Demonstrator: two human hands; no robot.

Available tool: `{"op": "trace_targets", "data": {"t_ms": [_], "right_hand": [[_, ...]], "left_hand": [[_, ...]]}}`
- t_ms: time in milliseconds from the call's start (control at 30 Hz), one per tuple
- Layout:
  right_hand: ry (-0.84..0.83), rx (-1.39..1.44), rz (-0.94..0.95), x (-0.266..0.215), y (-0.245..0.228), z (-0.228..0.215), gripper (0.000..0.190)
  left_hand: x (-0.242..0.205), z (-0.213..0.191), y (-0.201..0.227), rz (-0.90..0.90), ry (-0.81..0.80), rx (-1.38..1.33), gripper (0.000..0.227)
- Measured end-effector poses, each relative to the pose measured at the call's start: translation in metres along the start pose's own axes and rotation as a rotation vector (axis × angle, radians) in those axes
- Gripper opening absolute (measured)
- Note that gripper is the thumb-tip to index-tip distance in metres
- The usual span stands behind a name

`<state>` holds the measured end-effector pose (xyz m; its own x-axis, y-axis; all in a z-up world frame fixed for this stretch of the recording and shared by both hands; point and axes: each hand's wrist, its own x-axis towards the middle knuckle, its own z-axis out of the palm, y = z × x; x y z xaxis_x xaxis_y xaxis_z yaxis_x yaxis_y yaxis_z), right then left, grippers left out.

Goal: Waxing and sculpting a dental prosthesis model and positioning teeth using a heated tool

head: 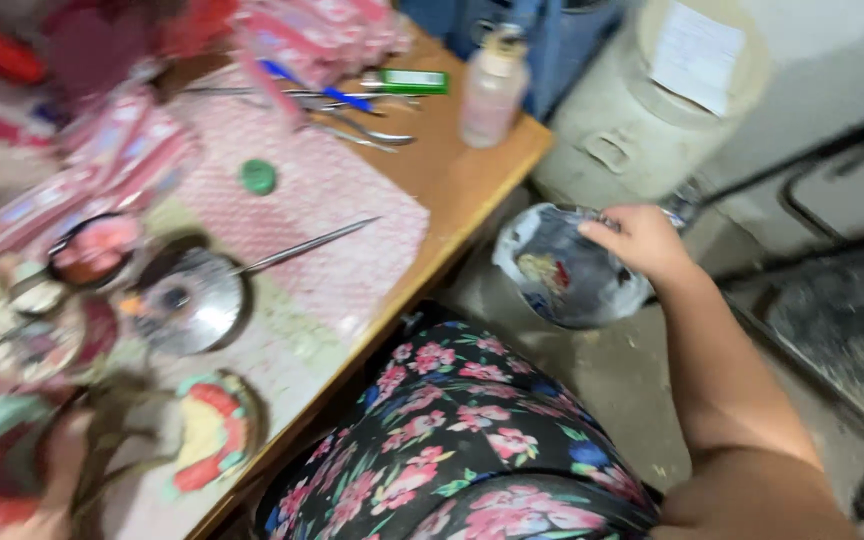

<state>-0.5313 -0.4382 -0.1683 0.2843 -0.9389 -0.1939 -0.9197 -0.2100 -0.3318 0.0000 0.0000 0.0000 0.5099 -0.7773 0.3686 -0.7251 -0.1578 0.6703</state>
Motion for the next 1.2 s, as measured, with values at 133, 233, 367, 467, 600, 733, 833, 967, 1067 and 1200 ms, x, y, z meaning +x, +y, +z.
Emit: {"op": "trace_targets", "data": {"t_ms": [133,233,367,467,600,733,833,967,1067,1200], "right_hand": [[0.141,0.181,-0.559,-0.034,-0.110,-0.027,0.023],[0.284,0.266,-0.764,-0.053,-0.214,-0.055,0.010],[0.412,0.135,-1.035,-0.030,-0.297,-0.054,0.009],[0.437,0.092,-1.046,-0.007,-0.306,-0.037,0.015],[0.567,0.053,-1.033,-0.054,-0.333,-0.046,0.021],[0.118,0.451,-1.567,-0.121,-0.366,-0.024,0.046],[-0.224,0.756,-1.599,-0.134,-0.361,0.023,0.105],[-0.471,1.194,-1.353,-0.143,-0.377,0.036,0.115],[-0.618,1.228,-1.271,-0.146,-0.395,0.039,0.122],[-0.733,1.243,-1.220,-0.156,-0.414,0.038,0.117]], "left_hand": [[0.017,0.006,0.014,-0.078,0.129,0.043,0.056],[0.017,0.011,0.023,-0.088,0.168,0.110,0.053],[0.024,0.006,0.025,0.044,0.146,0.243,0.046],[0.034,0.001,0.049,0.063,0.149,0.181,0.045],[0.034,-0.002,0.047,0.088,0.183,-0.026,0.047],[0.031,-0.006,0.051,0.089,0.210,-0.136,0.049],[0.028,-0.010,0.053,0.067,0.230,-0.195,0.048],[0.023,-0.027,0.054,0.179,0.155,-0.110,0.053],[0.016,-0.038,0.048,0.288,0.052,0.200,0.056],[0.011,-0.053,0.066,0.369,-0.061,0.561,0.062]]}}
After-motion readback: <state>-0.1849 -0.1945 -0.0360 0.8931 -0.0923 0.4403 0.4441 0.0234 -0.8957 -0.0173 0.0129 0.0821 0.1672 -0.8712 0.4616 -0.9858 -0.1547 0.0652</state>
